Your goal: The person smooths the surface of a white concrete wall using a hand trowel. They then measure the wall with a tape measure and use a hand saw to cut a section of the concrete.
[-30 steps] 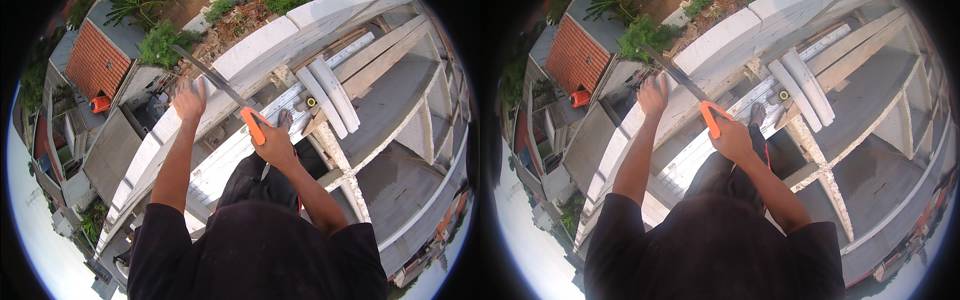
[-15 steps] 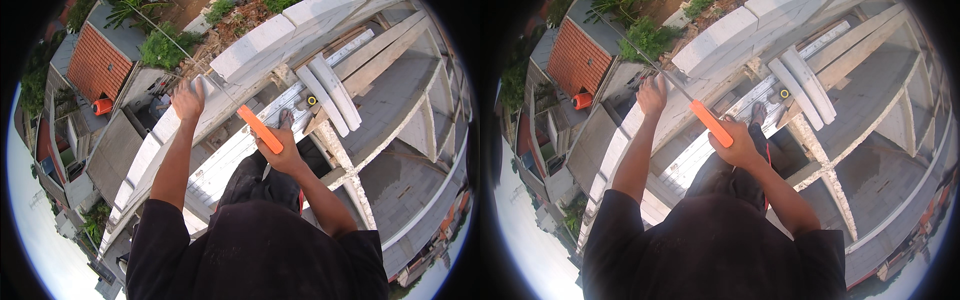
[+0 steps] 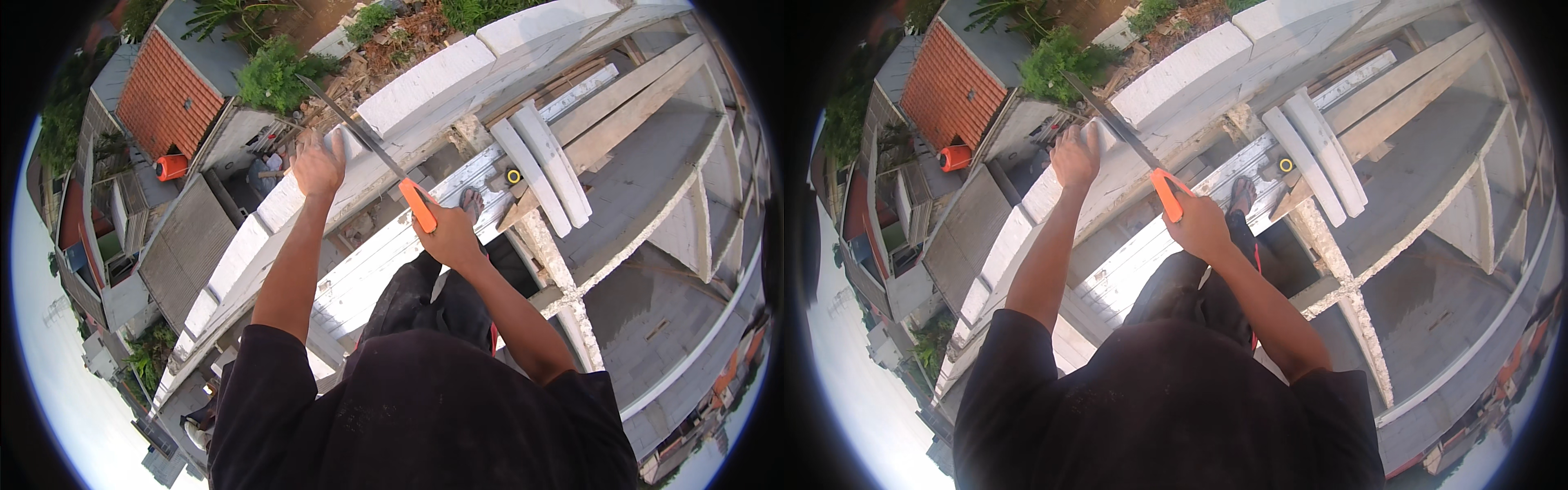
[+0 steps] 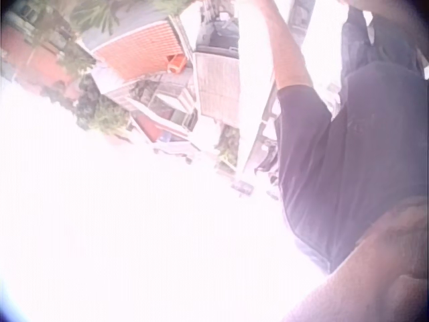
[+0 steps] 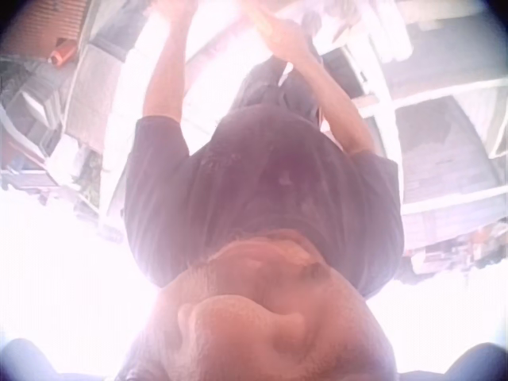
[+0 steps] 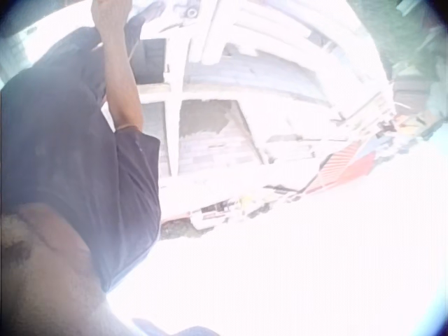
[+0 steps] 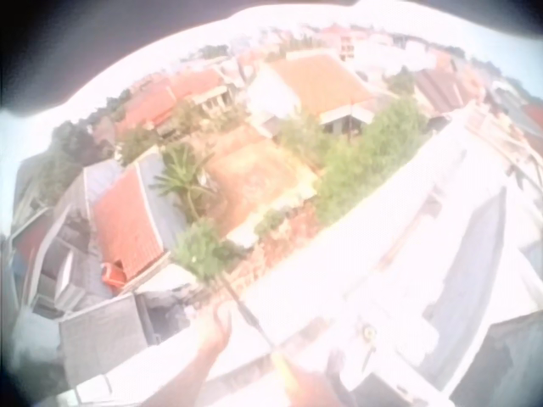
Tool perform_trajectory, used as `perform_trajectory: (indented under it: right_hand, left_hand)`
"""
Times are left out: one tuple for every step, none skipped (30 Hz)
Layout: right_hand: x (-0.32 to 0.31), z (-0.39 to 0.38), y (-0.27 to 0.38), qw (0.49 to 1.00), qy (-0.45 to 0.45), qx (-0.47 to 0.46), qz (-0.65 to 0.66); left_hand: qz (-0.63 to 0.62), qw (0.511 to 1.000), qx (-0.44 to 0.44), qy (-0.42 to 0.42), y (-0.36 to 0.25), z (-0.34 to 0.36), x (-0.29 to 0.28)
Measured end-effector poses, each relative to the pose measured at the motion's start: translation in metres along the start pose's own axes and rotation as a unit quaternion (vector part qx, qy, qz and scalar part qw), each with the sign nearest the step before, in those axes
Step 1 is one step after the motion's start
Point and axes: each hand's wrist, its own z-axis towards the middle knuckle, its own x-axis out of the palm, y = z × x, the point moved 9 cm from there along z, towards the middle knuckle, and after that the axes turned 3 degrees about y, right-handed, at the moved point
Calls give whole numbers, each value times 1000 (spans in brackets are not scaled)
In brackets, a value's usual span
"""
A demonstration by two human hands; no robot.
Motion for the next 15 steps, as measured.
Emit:
perform_trajectory:
  right_hand:
    - [2, 2, 2, 1000, 6, 5, -18]
    - [-4, -2, 7, 1000, -5, -12, 13]
    - [-13, -11, 19, 999, -10, -25, 42]
    - [-20, -17, 26, 997, -16, -37, 71]
    - [-20, -20, 25, 993, -41, -55, 101]
    - [-11, -19, 11, 995, -17, -5, 94]
    - [-2, -12, -4, 995, 5, 41, 87]
    - [6, -6, -20, 993, 27, 86, 80]
    - [5, 2, -17, 992, 21, 82, 90]
    - [1, 4, -11, 994, 23, 68, 86]
    - [-4, 3, -4, 995, 25, 54, 83]
    - [-10, -1, 9, 995, 27, 49, 79]
    - [-17, -5, 24, 995, 26, 23, 97]
    - [-16, -9, 23, 994, 20, 16, 108]
    - [-15, -13, 23, 992, 14, 7, 121]
  left_hand:
    - [-2, 1000, -2, 5, 2, 1, 0]
    - [-5, 1000, -5, 10, 4, 4, 1]
    - [-9, 1000, -12, 21, 7, 1, 4]
    - [-15, 1000, -12, 22, 6, 0, 4]
    - [-22, 999, -13, 24, 4, 1, 4]
    - [-28, 999, -10, 25, 1, 2, 2]
    - [-22, 999, -12, 26, -1, 3, -1]
    - [-14, 1000, -14, 21, 1, 3, -1]
    - [-7, 1000, -15, 17, 3, 2, 1]
    - [1, 1000, -15, 12, 6, 2, 3]
    - [6, 1000, -9, 7, 9, 1, 4]
    - [2, 1000, -12, 10, 11, -2, 6]
    - [-5, 1000, -15, 14, 10, -1, 6]
    - [-11, 1000, -17, 18, 9, 0, 6]
    - [-17, 999, -15, 23, 6, 1, 3]
